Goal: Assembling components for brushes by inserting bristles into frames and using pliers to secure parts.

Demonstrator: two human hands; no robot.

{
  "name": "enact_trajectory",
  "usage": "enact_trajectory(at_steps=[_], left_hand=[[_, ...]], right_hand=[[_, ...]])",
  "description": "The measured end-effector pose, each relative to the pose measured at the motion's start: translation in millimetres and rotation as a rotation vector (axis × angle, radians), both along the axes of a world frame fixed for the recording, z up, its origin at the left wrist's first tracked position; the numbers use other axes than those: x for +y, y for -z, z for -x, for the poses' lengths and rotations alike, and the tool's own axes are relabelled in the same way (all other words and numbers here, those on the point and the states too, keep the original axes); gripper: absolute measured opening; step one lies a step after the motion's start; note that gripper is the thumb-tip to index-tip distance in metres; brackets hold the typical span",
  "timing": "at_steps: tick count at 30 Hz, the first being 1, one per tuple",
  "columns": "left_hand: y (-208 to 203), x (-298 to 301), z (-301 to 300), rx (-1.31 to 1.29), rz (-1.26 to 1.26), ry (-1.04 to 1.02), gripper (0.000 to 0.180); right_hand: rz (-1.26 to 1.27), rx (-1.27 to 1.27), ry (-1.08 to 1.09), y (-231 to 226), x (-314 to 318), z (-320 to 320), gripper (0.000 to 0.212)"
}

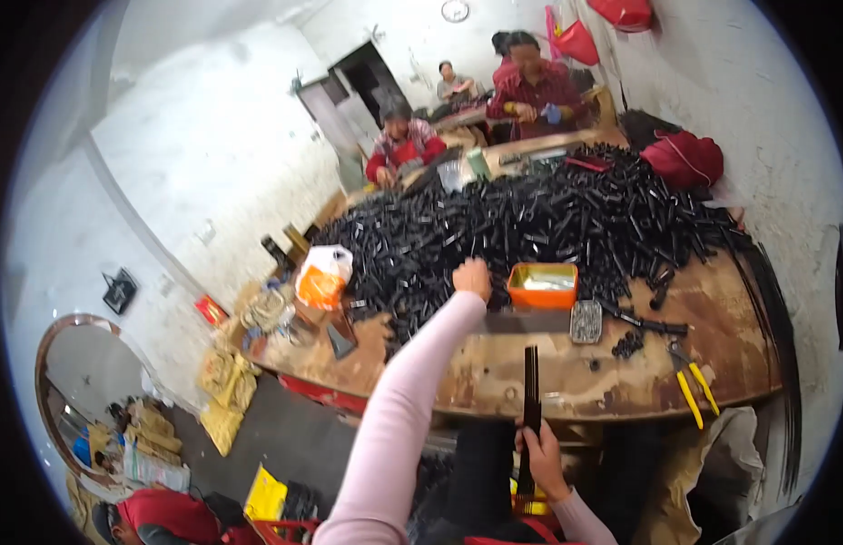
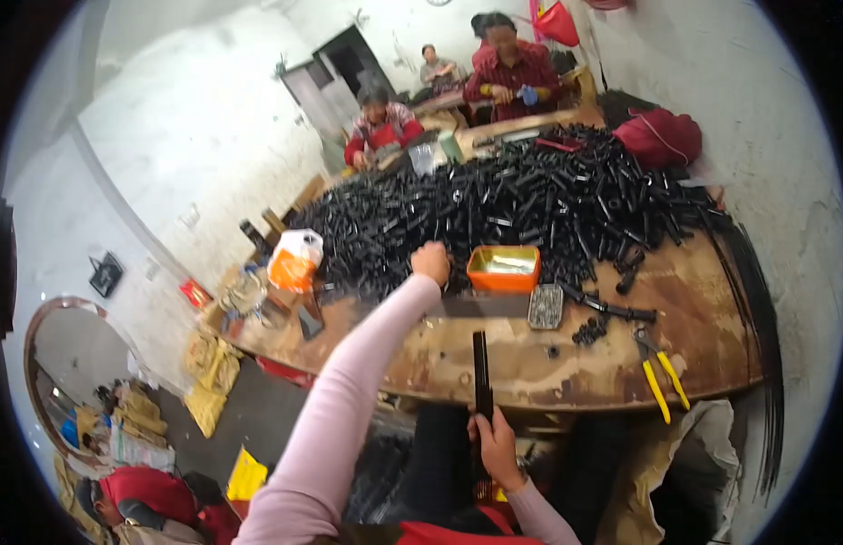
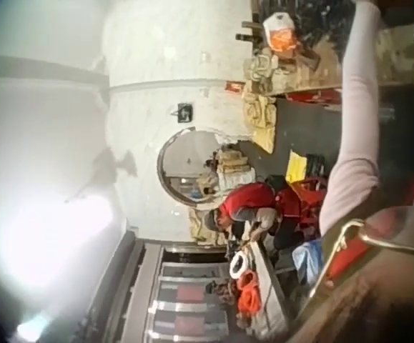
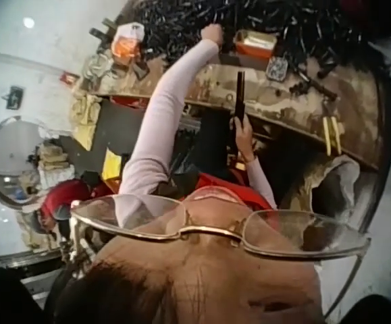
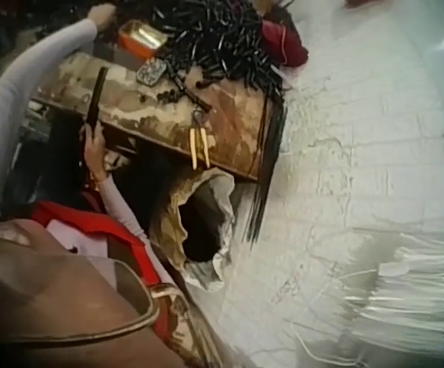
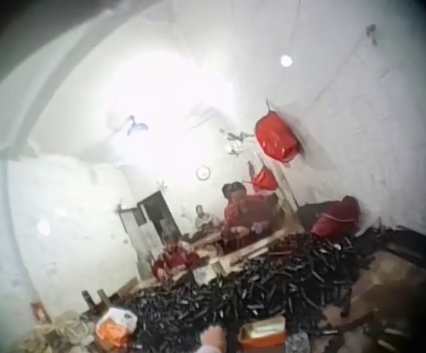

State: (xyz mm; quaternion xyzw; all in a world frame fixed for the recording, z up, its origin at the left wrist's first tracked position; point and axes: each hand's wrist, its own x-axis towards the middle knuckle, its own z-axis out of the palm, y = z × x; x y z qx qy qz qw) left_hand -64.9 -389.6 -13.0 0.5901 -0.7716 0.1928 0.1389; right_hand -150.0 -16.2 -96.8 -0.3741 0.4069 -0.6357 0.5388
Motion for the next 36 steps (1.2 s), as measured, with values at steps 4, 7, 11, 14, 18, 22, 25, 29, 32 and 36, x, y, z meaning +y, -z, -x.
enact_trajectory(at_steps=[4,7,11,14,18,22,25,29,32,36], left_hand=[[-6.3,-10.6,13.2,-0.057,-0.068,-0.06,0.013],[-12.1,-7.9,26.6,-0.125,-0.058,-0.03,0.013],[-16.5,-1.2,22.7,-0.183,0.019,0.034,0.014],[-38.9,4.1,-3.4,-0.139,0.262,0.031,0.009],[-82.1,58.9,-1.6,-0.103,0.367,0.192,0.007],[-117.9,139.2,-35.1,0.167,0.29,0.564,0.014],[-107.1,208.7,-47.8,1.072,-0.423,0.53,0.023],[-53.4,200.3,-40.0,1.604,-0.844,0.425,0.028],[-62.4,188.5,-24.9,1.444,-1.328,0.599,0.031],[-92.9,228.6,-17.6,1.146,-1.736,0.818,0.035]], right_hand=[[-0.003,-0.01,0.008,-5.9,2.9,2.7,0.021],[-0.008,0.022,-0.008,-15.9,2.5,4.2,0.019],[-0.04,0.01,-0.002,-14.0,2.3,1.1,0.019],[0.001,0.0,-0.024,-9.0,-0.3,-10.0,0.018],[-0.026,-0.103,0.031,1.3,-4.5,-5.4,0.017],[0.009,-0.029,0.038,4.5,-7.6,-3.9,0.017],[0.037,-0.082,0.034,-10.4,-1.5,-6.0,0.022],[0.104,-0.117,0.008,-21.4,8.5,-24.7,0.044],[-0.028,-0.286,-0.043,-15.9,3.3,-27.2,0.06],[-0.157,-0.506,-0.127,-7.8,-2.5,-14.6,0.062]])
